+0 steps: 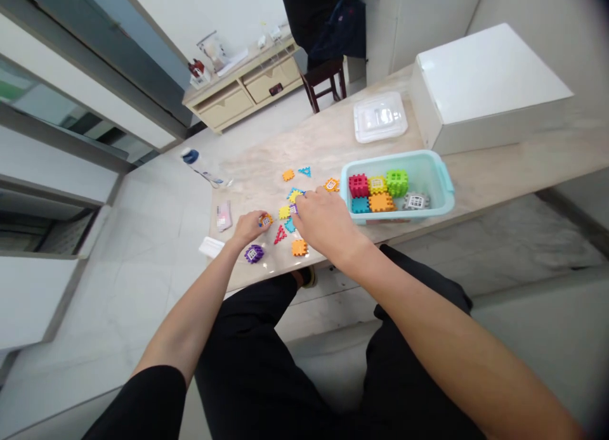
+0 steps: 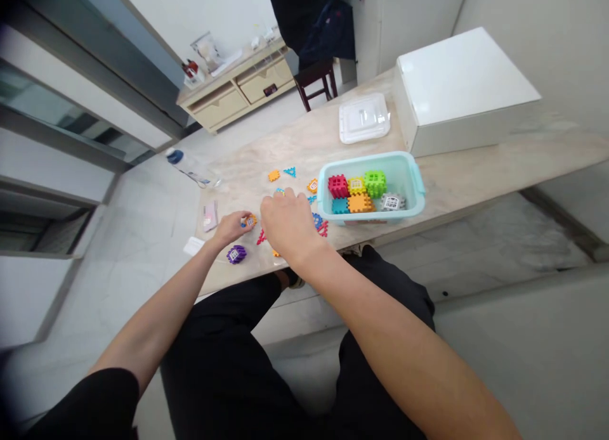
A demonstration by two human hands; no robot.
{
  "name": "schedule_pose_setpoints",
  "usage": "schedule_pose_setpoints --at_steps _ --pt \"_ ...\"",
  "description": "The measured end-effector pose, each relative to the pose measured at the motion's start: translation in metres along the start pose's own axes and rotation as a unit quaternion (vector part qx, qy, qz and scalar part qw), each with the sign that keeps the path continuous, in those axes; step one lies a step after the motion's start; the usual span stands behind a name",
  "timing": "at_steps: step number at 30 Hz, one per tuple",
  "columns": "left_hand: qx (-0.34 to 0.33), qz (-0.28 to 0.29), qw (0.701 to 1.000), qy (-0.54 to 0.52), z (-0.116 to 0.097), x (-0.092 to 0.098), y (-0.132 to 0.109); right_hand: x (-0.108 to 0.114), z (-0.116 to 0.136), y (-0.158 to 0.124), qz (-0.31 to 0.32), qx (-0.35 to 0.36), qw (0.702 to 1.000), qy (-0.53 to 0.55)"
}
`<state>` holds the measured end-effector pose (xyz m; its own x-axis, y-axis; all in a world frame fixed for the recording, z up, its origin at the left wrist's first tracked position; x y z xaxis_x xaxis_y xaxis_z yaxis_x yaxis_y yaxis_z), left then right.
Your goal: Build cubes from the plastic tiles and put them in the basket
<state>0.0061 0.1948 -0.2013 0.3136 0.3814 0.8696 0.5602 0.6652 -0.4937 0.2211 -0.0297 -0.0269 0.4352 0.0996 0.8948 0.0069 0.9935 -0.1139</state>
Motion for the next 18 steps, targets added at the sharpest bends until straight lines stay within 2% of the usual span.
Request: schedule_pose_setpoints --at_steps 5,9,13,18 --pt "-0.033 0.003 0.999 0.030 -0.016 0.005 -0.003 0.000 -0.010 0.002 0.003 -0.015 1.000 0.009" --pt "-0.097 -0.053 0.994 0.019 -0.047 0.019 -0.036 0.003 -0.016 0.002 -0.007 -0.026 1.000 0.010" --pt "-0.221 -0.031 0.975 -0.002 -0.094 0.005 -0.072 0.006 -0.015 0.004 -0.024 -0.022 0.999 -0.001" --pt "-0.281 -0.014 0.959 -0.012 -0.122 -0.012 -0.086 0.010 -0.020 0.007 -0.031 -0.042 0.999 0.002"
Point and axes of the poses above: each hand's wrist, its own y-axis towards the middle knuckle, its own x-axis out of the back of the hand, z = x × y, the point moved 9 cm from there along y, towards the middle knuckle, and after that the axes turned 15 degrees about z, right-handed, at the moved point
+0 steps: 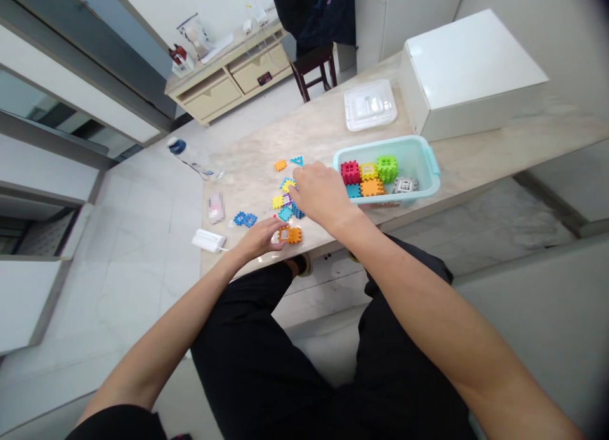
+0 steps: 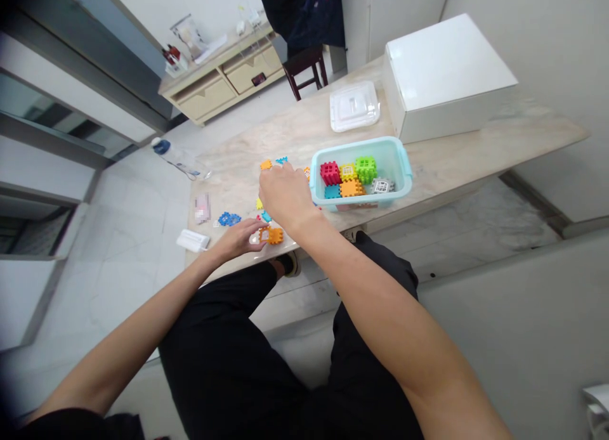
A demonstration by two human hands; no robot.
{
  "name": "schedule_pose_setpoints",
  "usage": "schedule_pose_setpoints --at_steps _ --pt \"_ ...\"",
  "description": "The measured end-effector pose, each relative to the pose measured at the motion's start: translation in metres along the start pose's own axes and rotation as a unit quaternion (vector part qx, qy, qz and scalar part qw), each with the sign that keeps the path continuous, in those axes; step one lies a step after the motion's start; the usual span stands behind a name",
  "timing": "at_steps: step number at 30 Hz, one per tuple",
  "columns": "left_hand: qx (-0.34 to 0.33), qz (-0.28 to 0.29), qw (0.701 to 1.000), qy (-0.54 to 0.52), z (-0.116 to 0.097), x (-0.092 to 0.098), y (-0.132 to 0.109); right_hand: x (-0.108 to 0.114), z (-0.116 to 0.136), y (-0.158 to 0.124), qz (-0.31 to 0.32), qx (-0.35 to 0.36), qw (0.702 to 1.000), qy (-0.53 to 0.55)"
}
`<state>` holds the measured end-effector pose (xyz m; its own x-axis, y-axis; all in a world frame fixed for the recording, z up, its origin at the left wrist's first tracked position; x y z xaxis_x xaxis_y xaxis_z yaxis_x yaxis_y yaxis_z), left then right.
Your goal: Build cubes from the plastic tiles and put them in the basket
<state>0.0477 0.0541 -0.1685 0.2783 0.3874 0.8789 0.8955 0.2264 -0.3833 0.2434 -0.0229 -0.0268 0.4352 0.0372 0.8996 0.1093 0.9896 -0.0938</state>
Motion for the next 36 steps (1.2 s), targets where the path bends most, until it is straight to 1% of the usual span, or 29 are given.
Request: schedule_pose_setpoints --at_steps 3,8,12,22,26,32,36 --pt "-0.017 0.005 1.000 0.000 -0.009 -0.001 0.004 -0.001 -0.006 0.000 0.007 -0.011 1.000 0.005" --pt "-0.025 0.039 0.999 0.020 -0.020 -0.004 0.009 -0.004 -0.011 0.000 0.013 -0.012 1.000 0.006" --pt "-0.021 0.044 0.998 0.032 -0.019 -0.007 0.013 -0.003 -0.009 0.000 0.009 -0.009 1.000 0.005" --pt "-0.012 0.048 0.998 0.037 -0.009 -0.019 0.021 -0.003 -0.008 -0.001 0.012 -0.011 1.000 0.009" --pt "-0.009 0.049 0.998 0.022 -0.007 -0.019 0.021 -0.002 -0.008 -0.002 0.014 -0.009 1.000 0.013" --pt "-0.034 0.036 0.999 0.012 -0.012 -0.014 0.021 -0.004 -0.009 -0.001 0.023 -0.013 0.999 0.023" --pt "-0.029 0.035 0.999 0.002 -0.013 -0.013 0.019 -0.005 -0.009 0.000 0.021 -0.010 0.999 0.026"
Point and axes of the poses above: each hand's wrist, its own y-axis towards the middle knuckle, its own x-axis out of the back of the hand, z = x × y, the point moved 9 cm from there along y, towards the middle knuckle, and after that the axes turned 15 degrees about z, right-handed, at the moved point
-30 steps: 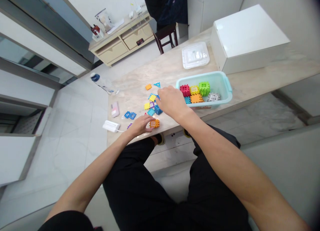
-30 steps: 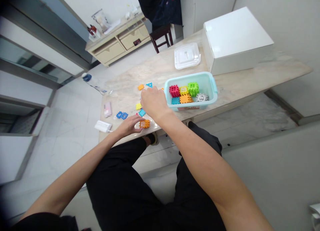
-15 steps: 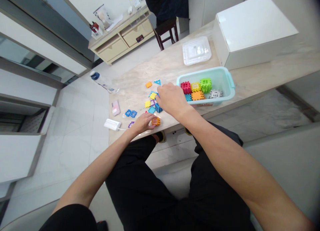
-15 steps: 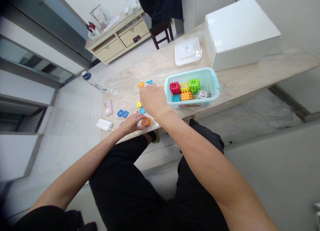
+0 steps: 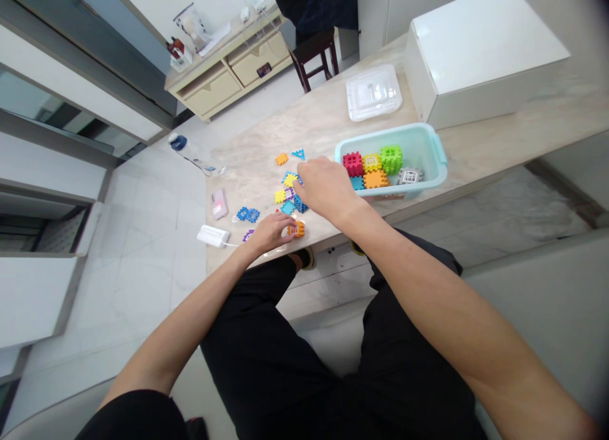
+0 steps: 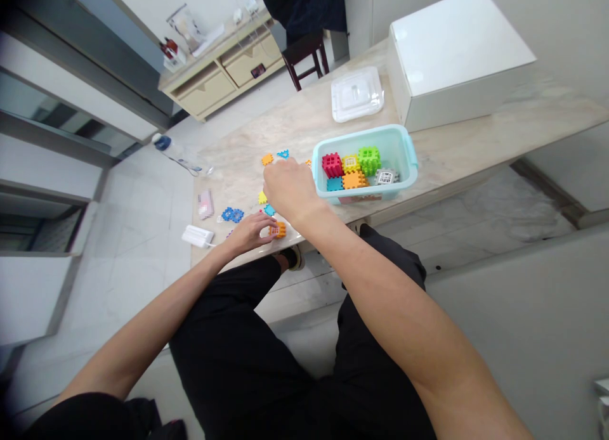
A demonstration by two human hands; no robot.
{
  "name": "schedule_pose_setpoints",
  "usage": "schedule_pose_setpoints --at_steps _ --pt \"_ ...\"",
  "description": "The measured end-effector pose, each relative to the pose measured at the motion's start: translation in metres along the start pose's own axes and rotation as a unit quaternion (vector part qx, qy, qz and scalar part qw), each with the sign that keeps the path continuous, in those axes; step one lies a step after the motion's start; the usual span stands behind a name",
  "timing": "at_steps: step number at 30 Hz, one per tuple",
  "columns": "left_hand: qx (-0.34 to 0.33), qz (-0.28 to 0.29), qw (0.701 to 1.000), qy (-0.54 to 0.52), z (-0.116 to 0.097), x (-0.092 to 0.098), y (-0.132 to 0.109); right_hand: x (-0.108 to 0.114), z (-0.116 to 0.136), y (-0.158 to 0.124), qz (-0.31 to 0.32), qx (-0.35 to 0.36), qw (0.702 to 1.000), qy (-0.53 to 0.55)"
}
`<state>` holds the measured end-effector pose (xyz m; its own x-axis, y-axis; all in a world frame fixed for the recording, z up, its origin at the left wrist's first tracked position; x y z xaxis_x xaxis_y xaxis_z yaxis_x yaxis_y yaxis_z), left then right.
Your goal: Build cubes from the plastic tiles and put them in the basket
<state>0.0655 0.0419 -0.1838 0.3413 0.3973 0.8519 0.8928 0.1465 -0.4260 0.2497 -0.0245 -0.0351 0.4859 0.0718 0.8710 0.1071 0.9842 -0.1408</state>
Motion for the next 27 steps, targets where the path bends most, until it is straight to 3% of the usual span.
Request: schedule_pose_setpoints --at_steps 6,12,18,23,27 --pt "0.059 0.008 0.998 -0.001 0.011 -0.006 -0.001 0.000 0.000 0.000 0.000 0.000 1.000 0.004" --pt "0.056 0.048 0.997 0.005 0.016 -0.022 0.009 0.001 0.000 -0.002 0.004 0.001 1.000 0.010" --pt "0.069 0.053 0.996 -0.011 0.016 -0.025 0.013 0.004 -0.003 -0.004 -0.002 -0.008 1.000 0.023" --pt "0.069 -0.024 0.997 -0.040 0.011 0.002 0.006 0.015 -0.014 -0.006 -0.050 -0.024 0.997 0.045" --pt "0.110 -0.106 0.986 -0.067 0.042 0.038 0.010 0.031 -0.033 -0.011 -0.123 -0.047 0.989 0.072"
Point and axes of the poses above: each hand's wrist, its own y-axis towards the middle knuckle, its own x-axis out of the back of the hand, z = x × y, the point moved 9 cm from there along y, towards the middle knuckle, and after that the axes turned 15 degrees about z, right-handed, at the moved point
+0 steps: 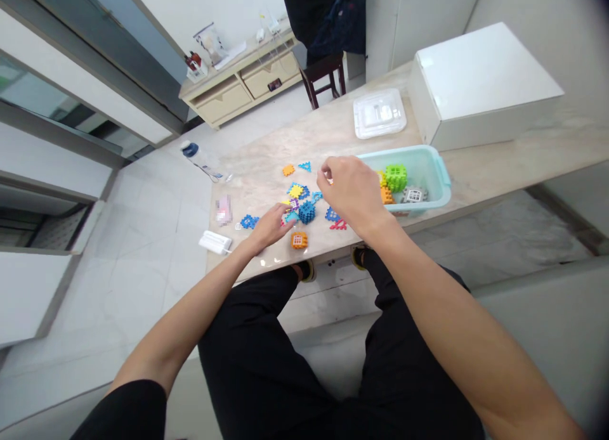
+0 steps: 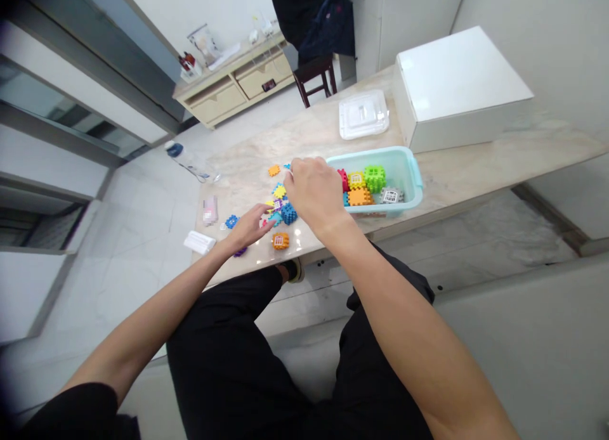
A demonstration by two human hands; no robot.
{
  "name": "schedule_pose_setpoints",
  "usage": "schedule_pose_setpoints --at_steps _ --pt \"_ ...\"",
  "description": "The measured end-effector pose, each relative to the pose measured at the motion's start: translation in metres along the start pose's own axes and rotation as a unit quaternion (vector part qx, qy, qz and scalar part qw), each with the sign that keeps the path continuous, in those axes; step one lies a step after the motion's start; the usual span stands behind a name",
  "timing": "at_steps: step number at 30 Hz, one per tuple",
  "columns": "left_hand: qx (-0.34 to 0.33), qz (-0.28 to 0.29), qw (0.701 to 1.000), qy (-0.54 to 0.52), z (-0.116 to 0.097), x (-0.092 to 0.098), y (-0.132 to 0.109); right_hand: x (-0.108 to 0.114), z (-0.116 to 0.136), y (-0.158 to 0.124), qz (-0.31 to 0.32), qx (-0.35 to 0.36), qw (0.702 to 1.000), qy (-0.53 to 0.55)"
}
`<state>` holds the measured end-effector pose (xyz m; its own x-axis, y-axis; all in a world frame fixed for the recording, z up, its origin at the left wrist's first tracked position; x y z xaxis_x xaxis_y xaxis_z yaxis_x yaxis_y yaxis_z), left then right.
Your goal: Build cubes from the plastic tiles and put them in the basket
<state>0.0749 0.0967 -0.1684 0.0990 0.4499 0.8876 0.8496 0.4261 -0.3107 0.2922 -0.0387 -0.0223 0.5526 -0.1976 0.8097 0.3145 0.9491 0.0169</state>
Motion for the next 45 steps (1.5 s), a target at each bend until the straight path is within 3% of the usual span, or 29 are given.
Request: schedule_pose_setpoints --at_steps 4,7,13,16,21,26,31,37,41,43,45 --pt "0.091 -0.032 0.995 -0.031 0.056 0.025 0.042 0.010 -0.019 0.000 -0.037 -0.012 0.999 0.002" --pt "0.121 -0.048 0.991 -0.039 0.092 0.036 0.083 0.014 -0.032 -0.002 -0.052 -0.019 0.998 -0.012" --pt "0.115 -0.062 0.990 -0.055 0.132 0.051 0.165 0.027 -0.049 -0.009 -0.085 -0.035 0.995 -0.036" --pt "0.103 -0.052 0.990 -0.075 0.144 0.050 0.194 0.033 -0.054 -0.008 -0.086 -0.047 0.994 -0.045" --pt "0.111 -0.055 0.985 -0.122 0.165 0.044 0.209 0.035 -0.050 -0.004 -0.077 -0.058 0.994 -0.045" --pt "0.163 -0.100 0.964 -0.184 0.174 0.042 0.184 0.020 -0.029 -0.002 -0.066 -0.031 0.996 -0.056" --pt "0.165 -0.128 0.937 -0.280 0.143 0.045 0.136 -0.007 -0.016 0.003 -0.043 -0.020 0.998 -0.048" --pt "0.064 -0.088 0.913 -0.393 0.050 0.057 0.066 -0.053 0.021 0.004 0.042 0.067 0.997 -0.015" --pt "-0.017 -0.056 0.887 -0.459 -0.018 0.048 0.013 -0.081 0.046 -0.005 0.091 0.138 0.986 -0.020" --pt "-0.038 -0.066 0.866 -0.495 -0.040 0.039 -0.011 -0.098 0.058 -0.010 0.150 0.190 0.970 -0.021" --pt "-0.032 -0.090 0.872 -0.480 -0.051 0.033 -0.028 -0.110 0.067 -0.016 0.204 0.232 0.951 -0.008"
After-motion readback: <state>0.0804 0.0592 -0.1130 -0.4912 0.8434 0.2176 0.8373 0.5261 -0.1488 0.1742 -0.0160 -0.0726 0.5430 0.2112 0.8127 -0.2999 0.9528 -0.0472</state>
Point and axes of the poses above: each hand's wrist, its own y-axis towards the middle knuckle, its own x-axis out of the back of the hand, z = x × y, the point moved 9 cm from there along y, towards the middle knuckle, and after that the axes turned 15 degrees about z, right-handed, at the moved point
